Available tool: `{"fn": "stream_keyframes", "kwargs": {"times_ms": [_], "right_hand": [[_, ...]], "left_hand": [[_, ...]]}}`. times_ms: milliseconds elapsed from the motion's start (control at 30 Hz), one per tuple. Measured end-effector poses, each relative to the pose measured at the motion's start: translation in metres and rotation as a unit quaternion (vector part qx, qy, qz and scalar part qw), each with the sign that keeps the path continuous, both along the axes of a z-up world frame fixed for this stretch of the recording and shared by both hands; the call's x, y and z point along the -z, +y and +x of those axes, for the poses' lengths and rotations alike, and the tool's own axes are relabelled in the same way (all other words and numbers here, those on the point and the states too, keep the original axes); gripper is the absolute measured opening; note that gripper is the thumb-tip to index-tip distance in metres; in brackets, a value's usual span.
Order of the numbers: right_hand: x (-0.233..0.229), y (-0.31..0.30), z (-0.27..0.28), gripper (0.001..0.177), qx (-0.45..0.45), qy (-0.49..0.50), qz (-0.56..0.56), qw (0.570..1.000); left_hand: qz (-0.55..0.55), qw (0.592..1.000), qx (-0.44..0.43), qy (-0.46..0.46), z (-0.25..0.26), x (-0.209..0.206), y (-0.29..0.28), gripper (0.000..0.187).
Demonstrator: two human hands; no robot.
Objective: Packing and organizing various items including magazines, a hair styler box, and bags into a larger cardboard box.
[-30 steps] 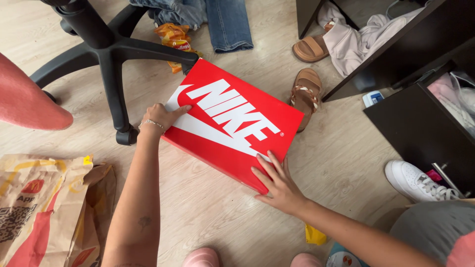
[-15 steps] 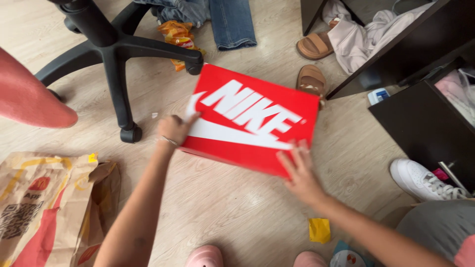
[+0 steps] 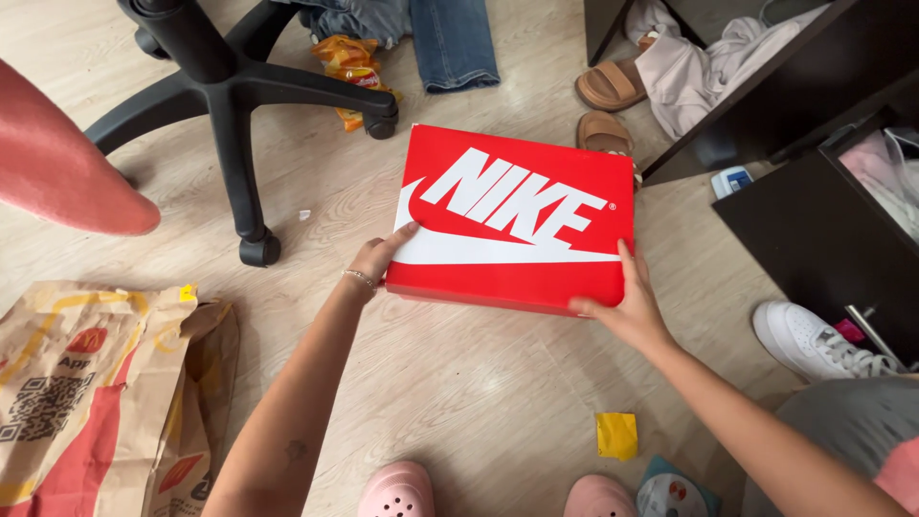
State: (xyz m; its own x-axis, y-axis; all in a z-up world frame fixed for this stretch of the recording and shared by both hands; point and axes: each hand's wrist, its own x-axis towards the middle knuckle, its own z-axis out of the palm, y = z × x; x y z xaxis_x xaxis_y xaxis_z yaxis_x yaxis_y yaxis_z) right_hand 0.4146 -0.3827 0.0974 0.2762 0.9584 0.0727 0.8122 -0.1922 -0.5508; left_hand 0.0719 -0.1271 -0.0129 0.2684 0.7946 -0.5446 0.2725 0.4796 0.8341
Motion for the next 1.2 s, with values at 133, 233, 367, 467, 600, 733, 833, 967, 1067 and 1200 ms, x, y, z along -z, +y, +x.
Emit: {"fn": "stream_keyframes", "kwargs": {"times_ms": [133, 233, 367, 467, 600, 733, 833, 967, 1067, 1200], "right_hand": [[0.012, -0.004, 0.004, 0.119, 0.097, 0.178, 0.033, 0.979], [0.023, -0.004, 0.013, 0.102, 0.154, 0.216, 0.034, 0.963], [0.044, -0.008, 0.026, 0.076, 0.166, 0.349, 0.038, 0.921], [0.047, -0.004, 0.032, 0.063, 0.203, 0.366, 0.004, 0.908], [0.042, 0.019, 0.046, 0.05, 0.195, 0.411, 0.03, 0.89], [0.028, 0.062, 0.059, 0.05, 0.197, 0.402, 0.008, 0.894], [0.028, 0.092, 0.077, 0.051, 0.203, 0.402, 0.001, 0.893], [0.026, 0.12, 0.089, 0.049, 0.214, 0.498, 0.009, 0.841], [0.029, 0.133, 0.099, 0.046, 0.198, 0.529, 0.036, 0.824], [0.04, 0.145, 0.114, 0.044, 0.194, 0.526, 0.055, 0.826]], "left_hand": [[-0.036, 0.985, 0.124, 0.116, 0.0, -0.054, -0.012, 0.119], [-0.07, 0.95, 0.23, 0.2, -0.002, -0.076, -0.02, 0.12], [-0.064, 0.964, 0.198, 0.165, -0.001, -0.061, -0.025, 0.117], [0.016, 0.959, 0.18, 0.218, 0.0, -0.066, -0.028, 0.11], [0.183, 0.938, 0.179, 0.235, 0.0, -0.043, -0.008, 0.101], [0.21, 0.96, 0.087, 0.163, 0.032, -0.054, 0.024, 0.101], [0.198, 0.978, 0.051, 0.05, 0.059, -0.052, 0.051, 0.108], [0.111, 0.992, 0.04, -0.052, 0.072, -0.047, 0.076, 0.108], [0.07, 0.992, 0.032, -0.097, 0.074, -0.048, 0.08, 0.103], [0.063, 0.994, 0.024, -0.085, 0.075, -0.056, 0.079, 0.102]]}}
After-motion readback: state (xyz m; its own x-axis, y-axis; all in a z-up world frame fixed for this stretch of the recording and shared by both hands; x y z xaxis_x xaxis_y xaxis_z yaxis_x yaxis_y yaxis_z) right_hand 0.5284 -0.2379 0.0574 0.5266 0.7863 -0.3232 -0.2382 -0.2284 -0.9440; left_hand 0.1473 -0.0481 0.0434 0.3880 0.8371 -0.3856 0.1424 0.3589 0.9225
